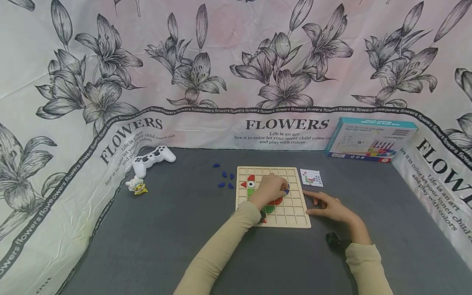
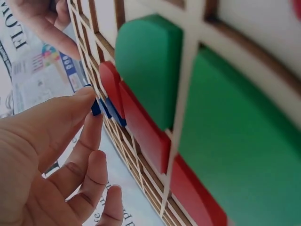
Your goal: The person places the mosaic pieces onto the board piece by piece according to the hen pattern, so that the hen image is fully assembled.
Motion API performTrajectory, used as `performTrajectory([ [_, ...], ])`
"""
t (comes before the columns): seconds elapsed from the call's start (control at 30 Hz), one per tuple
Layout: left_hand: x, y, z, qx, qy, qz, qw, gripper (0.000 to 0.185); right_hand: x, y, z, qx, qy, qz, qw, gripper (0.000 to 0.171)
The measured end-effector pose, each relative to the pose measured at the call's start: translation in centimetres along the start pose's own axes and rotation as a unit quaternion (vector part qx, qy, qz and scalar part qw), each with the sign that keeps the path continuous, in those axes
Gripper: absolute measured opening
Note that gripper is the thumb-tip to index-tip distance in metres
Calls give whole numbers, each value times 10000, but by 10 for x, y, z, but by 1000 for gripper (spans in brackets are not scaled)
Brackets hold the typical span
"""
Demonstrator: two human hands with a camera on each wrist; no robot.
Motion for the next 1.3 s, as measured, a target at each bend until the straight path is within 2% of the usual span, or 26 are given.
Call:
performTrajectory([
  [0.17, -3, -3, 4, 33, -106, -49, 9999, 10, 0, 1, -1, -34, -30, -23, 10000, 68],
  [0.43, -5, -4, 3, 72, 4, -142, 9999, 10, 0, -1, 0, -160, -58, -102, 9998, 68],
  [0.6, -5, -2, 3, -38, 258, -367, 9990, 11, 1, -1, 0, -215, -71, -130, 9997, 69],
  [0.7, -4, 0, 4, -163, 253, -460, 9985, 14, 1, -1, 0, -188, -53, -104, 9998, 68],
  [0.87, 0, 3, 2, -345, 250, -400, 9983, 18, 1, 0, 1, -156, -22, -73, 9998, 68],
  [1.03, 8, 8, -10, -326, 425, -230, 9983, 20, 1, 0, 2, -187, -26, -102, 9998, 69],
  [1.3, 20, 20, -44, 101, 524, -179, 9984, 23, 1, -1, 3, -213, -20, -96, 9997, 68],
])
Point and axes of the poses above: each hand's wrist, its own y-axis away from the middle knuckle, its own x-axis out of the back of the hand, z = x × y, the point moved 7 cm from there along -y, towards the middle knuckle, and after that the axes turned 1 degree about -z, right-handed, at the moved point
